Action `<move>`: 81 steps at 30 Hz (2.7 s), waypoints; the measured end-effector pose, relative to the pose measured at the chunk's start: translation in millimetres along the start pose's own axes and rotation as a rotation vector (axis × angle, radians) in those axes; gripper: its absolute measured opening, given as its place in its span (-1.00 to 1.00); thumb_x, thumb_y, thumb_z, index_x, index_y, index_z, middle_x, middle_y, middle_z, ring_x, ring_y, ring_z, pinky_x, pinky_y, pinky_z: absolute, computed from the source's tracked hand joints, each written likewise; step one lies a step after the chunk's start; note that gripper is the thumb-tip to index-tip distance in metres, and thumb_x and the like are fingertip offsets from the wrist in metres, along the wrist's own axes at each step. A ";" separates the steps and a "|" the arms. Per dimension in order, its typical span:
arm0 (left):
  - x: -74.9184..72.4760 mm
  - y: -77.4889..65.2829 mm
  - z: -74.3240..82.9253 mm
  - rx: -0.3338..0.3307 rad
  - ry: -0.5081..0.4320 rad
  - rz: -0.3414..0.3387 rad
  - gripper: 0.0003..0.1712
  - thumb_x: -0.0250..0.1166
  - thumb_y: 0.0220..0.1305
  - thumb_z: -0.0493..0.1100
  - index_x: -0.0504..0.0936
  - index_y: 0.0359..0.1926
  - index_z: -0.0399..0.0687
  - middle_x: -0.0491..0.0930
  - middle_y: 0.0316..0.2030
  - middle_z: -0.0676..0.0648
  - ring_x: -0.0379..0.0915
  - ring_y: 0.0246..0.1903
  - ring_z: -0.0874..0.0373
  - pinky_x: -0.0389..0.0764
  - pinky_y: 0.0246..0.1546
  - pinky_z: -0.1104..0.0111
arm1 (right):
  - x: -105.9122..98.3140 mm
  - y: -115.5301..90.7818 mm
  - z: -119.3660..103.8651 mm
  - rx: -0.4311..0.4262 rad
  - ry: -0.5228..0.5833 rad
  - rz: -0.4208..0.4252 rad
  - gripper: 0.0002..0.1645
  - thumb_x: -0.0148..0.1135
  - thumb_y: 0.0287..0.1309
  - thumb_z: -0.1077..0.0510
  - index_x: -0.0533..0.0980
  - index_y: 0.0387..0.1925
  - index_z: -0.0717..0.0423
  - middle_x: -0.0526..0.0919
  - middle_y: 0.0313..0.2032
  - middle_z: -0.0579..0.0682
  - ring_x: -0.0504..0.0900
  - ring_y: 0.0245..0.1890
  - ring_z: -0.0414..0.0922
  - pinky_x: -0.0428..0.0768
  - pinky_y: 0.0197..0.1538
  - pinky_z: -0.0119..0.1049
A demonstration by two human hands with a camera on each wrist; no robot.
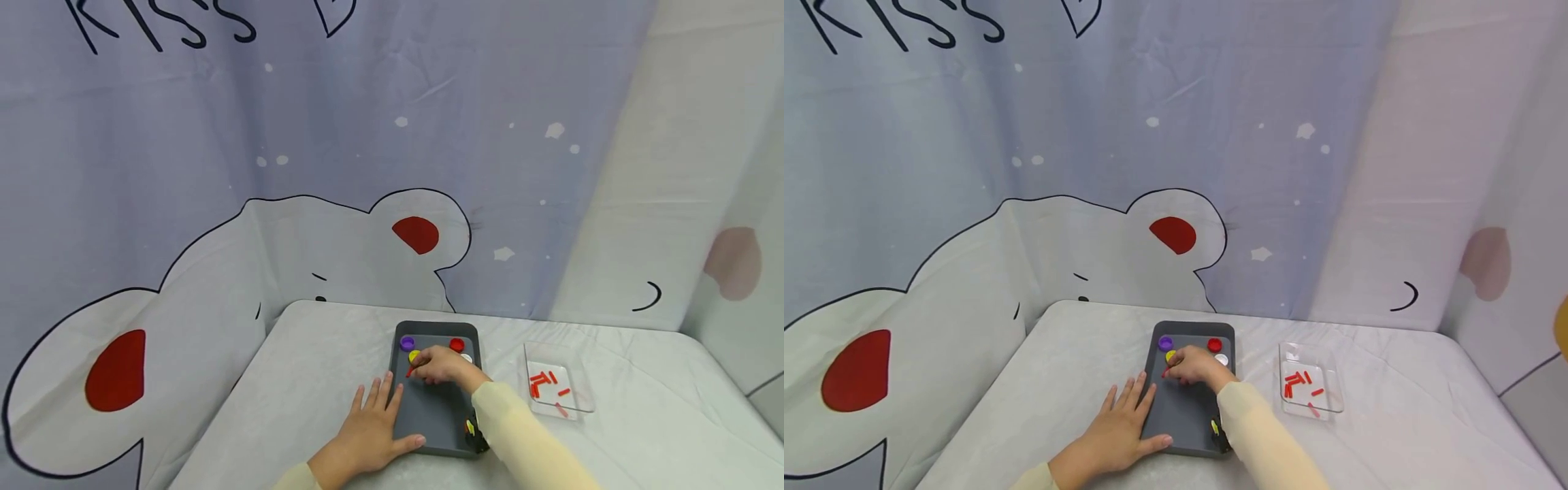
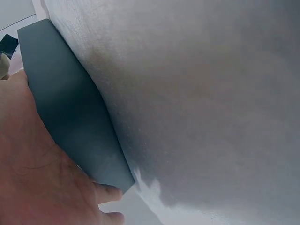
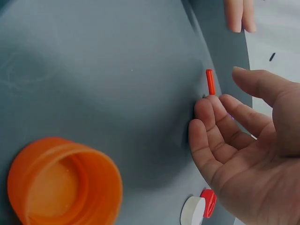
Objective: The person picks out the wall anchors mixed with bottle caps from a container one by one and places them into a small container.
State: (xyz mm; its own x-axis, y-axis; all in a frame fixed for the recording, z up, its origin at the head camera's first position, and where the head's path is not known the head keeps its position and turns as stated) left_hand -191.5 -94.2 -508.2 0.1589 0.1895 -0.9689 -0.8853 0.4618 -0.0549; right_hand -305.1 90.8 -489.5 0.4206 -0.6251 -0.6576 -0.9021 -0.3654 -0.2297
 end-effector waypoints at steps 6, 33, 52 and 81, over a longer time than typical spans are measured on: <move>-1.1 1.3 1.3 -0.021 0.022 -0.010 0.19 -0.10 0.26 0.64 0.13 0.57 -0.14 -0.12 0.59 -0.28 -0.15 0.55 -0.26 -0.10 0.45 -0.25 | -1.9 2.5 1.7 0.017 -0.031 0.037 -0.65 0.47 0.11 0.19 0.66 -0.05 0.18 0.64 -0.54 -0.04 0.60 -0.54 -0.19 0.61 -0.41 -0.35; 9.7 3.7 -4.4 -0.013 0.035 0.018 0.19 -0.12 0.26 0.65 0.12 0.58 -0.13 -0.14 0.60 -0.26 -0.18 0.56 -0.26 -0.14 0.46 -0.25 | 12.0 6.0 -4.0 -0.086 -0.252 0.098 -0.55 0.63 -0.10 0.16 0.71 -0.10 0.10 0.65 -0.44 -0.09 0.53 -0.42 -0.20 0.54 -0.26 -0.26; 4.7 0.2 0.7 0.000 0.043 0.056 0.18 -0.07 0.27 0.62 0.13 0.57 -0.18 -0.08 0.58 -0.31 -0.10 0.54 -0.30 -0.08 0.44 -0.26 | 17.3 10.7 -9.6 -0.049 -0.310 0.144 -0.66 0.67 -0.13 0.08 0.73 -0.25 -0.02 0.72 -0.14 0.04 0.55 -0.25 -0.06 0.60 -0.07 -0.10; 1.4 4.4 0.3 -0.027 0.017 -0.027 0.18 -0.08 0.27 0.63 0.09 0.59 -0.13 -0.17 0.60 -0.29 -0.15 0.55 -0.28 -0.11 0.45 -0.27 | -43.6 -37.4 2.4 -0.106 -0.051 0.245 -0.72 0.53 0.03 0.18 0.75 -0.16 0.07 0.59 -0.48 -0.14 0.49 -0.48 -0.19 0.49 -0.39 -0.31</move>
State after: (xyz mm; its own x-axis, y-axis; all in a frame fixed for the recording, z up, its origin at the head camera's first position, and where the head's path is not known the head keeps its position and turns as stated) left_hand -195.0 -91.6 -509.8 0.1760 0.1627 -0.9708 -0.8921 0.4434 -0.0874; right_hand -289.9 133.4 -453.9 0.1831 -0.6694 -0.7200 -0.9601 -0.2793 0.0155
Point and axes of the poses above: each hand's wrist, its own y-axis towards the middle knuckle, its own x-axis out of the palm, z = x × y, the point moved 1 cm from there along y, towards the middle knuckle
